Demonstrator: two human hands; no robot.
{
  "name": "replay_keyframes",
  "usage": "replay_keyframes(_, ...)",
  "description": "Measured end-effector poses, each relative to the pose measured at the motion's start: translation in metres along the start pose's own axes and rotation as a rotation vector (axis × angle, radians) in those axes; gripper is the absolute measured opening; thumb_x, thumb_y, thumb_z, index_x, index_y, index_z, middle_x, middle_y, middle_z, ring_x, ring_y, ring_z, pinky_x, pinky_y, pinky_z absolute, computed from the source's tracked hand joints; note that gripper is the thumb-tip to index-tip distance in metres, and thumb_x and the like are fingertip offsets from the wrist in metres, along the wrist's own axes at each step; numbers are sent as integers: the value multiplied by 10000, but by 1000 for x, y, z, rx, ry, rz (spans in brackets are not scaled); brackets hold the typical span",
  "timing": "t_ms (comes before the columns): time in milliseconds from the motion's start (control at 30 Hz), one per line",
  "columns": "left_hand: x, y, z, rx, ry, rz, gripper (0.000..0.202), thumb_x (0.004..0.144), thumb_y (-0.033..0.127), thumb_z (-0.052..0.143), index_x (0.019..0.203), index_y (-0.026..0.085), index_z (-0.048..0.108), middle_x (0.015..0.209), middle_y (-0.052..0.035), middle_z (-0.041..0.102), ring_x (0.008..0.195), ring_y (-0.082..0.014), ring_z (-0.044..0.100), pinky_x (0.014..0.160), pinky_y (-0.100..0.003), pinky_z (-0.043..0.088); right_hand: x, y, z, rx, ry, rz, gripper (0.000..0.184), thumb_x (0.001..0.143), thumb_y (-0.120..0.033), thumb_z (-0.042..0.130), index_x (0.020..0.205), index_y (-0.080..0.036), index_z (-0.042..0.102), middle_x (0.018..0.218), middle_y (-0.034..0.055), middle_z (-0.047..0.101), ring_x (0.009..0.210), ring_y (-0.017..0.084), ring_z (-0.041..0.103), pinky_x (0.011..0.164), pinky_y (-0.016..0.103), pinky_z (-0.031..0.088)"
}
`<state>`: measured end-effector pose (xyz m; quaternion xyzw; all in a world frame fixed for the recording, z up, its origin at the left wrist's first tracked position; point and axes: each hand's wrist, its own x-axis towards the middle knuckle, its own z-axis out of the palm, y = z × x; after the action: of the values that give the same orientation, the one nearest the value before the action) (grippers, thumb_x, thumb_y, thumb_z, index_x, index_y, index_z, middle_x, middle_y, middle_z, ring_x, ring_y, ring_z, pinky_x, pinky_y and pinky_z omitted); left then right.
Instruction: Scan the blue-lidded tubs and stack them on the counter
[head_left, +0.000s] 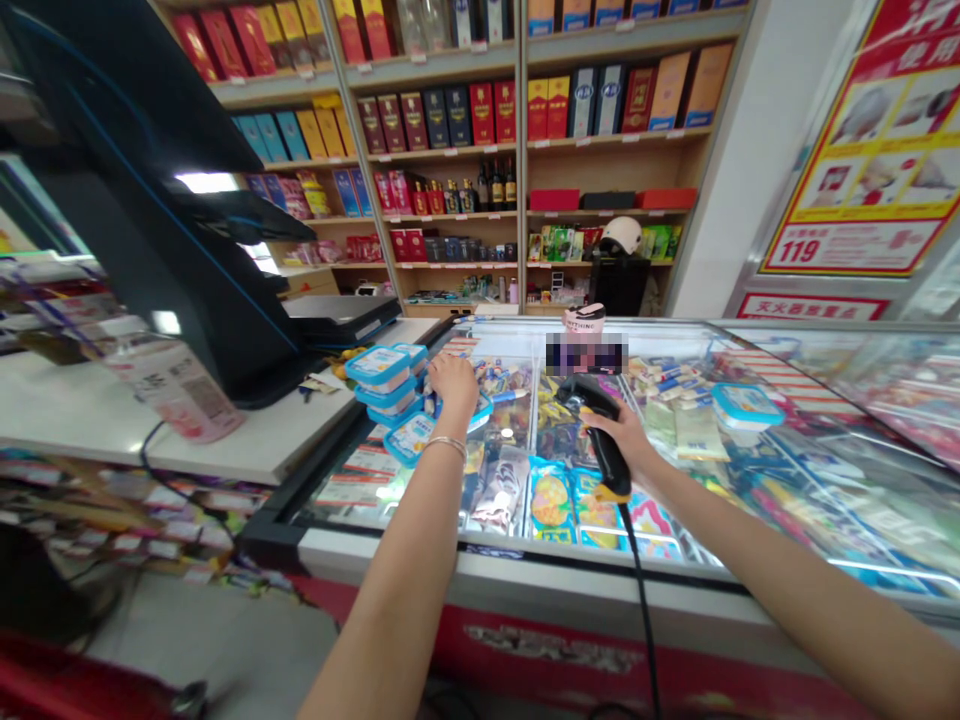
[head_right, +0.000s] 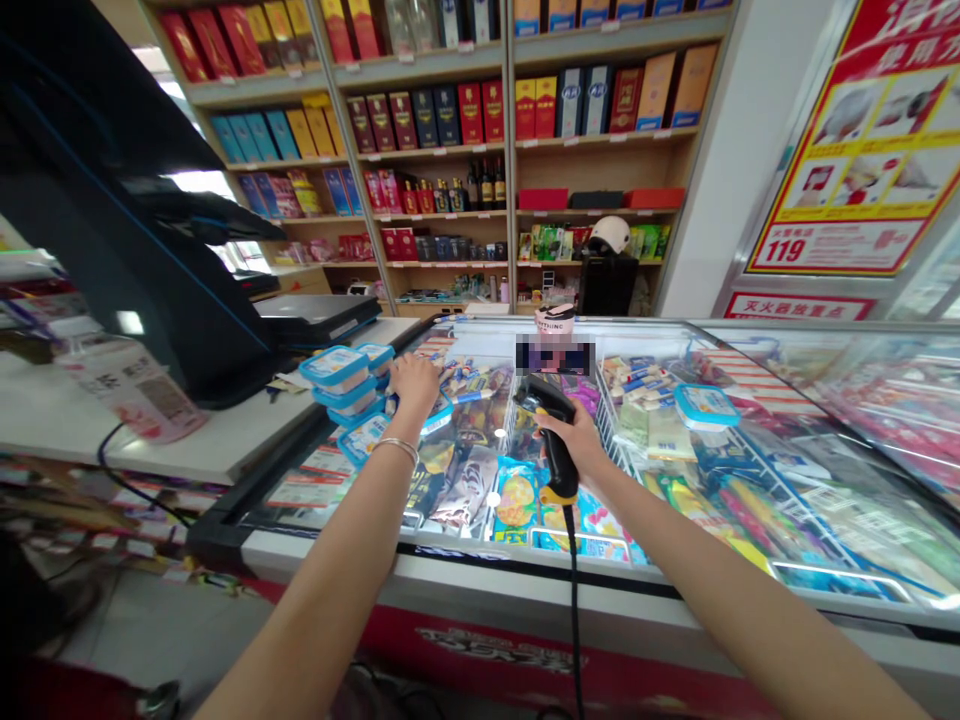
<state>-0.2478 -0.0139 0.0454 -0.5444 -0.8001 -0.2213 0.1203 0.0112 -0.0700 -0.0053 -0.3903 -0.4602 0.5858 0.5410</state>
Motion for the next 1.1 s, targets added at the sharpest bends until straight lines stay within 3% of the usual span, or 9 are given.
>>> replay_keyframes(133, 1, 4, -2, 79, 102, -44, 394, 963, 195, 260, 1133, 37, 578, 1119, -229, 637, 1108, -298, 575, 917, -379, 422, -2, -3, 2, 14, -8, 2, 572, 553, -350, 851, 1027, -222, 557, 561, -36, 637, 364, 145, 539, 333, 250, 435)
replay_keyframes(300, 5, 10, -11, -132, 184, -65, 323, 985, 267, 323, 1197, 114, 512, 1021, -160, 694, 992, -255, 657, 832, -334, 487, -4, -5, 3, 19, 10, 6, 574, 543, -344, 856, 1020, -225, 562, 561, -34, 636, 378, 153, 553, 338, 251, 439)
replay_keyframes(500, 6, 16, -9, -643, 241, 278, 273, 934, 261, 469, 1190, 183, 526, 1164, -107, 671, 1076, -203, 634, 889, -301, 499, -7, -10, 6, 7, 26, -7, 559, 543, -338, 850, 1002, -220, 553, 576, -21, 644, 428, 171, 592, 331, 235, 427)
replay_keyframes(633, 9, 22, 2, -1015, 166, 324, 262, 847, 293, 599, 1088, 199, 561, 1047, -63, 695, 965, -173, 667, 746, -256, 548, -6, -9, 5, 9, 18, -13, 569, 538, -348, 853, 1002, -215, 552, 572, -23, 641, 449, 178, 603, 343, 244, 450)
replay_keyframes(800, 8, 30, 7, -1307, -30, 226, 317, 765, 361, 686, 1004, 170, 607, 989, -67, 699, 798, -149, 673, 621, -244, 565, -3, -5, 2, -11, 10, -21, 601, 569, -354, 838, 1064, -214, 527, 555, -31, 642, 400, 159, 571, 348, 253, 463)
replay_keyframes(933, 0, 35, 3, -1504, -206, 213, 408, 782, 467, 673, 1058, 171, 620, 993, -66, 695, 760, -140, 662, 639, -288, 601, -1, -3, 1, -27, 6, -36, 601, 586, -353, 828, 1081, -217, 517, 566, -33, 645, 427, 171, 598, 349, 251, 471)
replay_keyframes(1100, -2, 34, 4, -1587, -267, 224, 463, 735, 513, 722, 1063, 196, 640, 1001, -53, 700, 781, -152, 673, 698, -312, 608, 0, -3, 1, -42, 10, -43, 545, 616, -319, 810, 1063, -219, 514, 584, -27, 648, 496, 190, 642, 349, 236, 474)
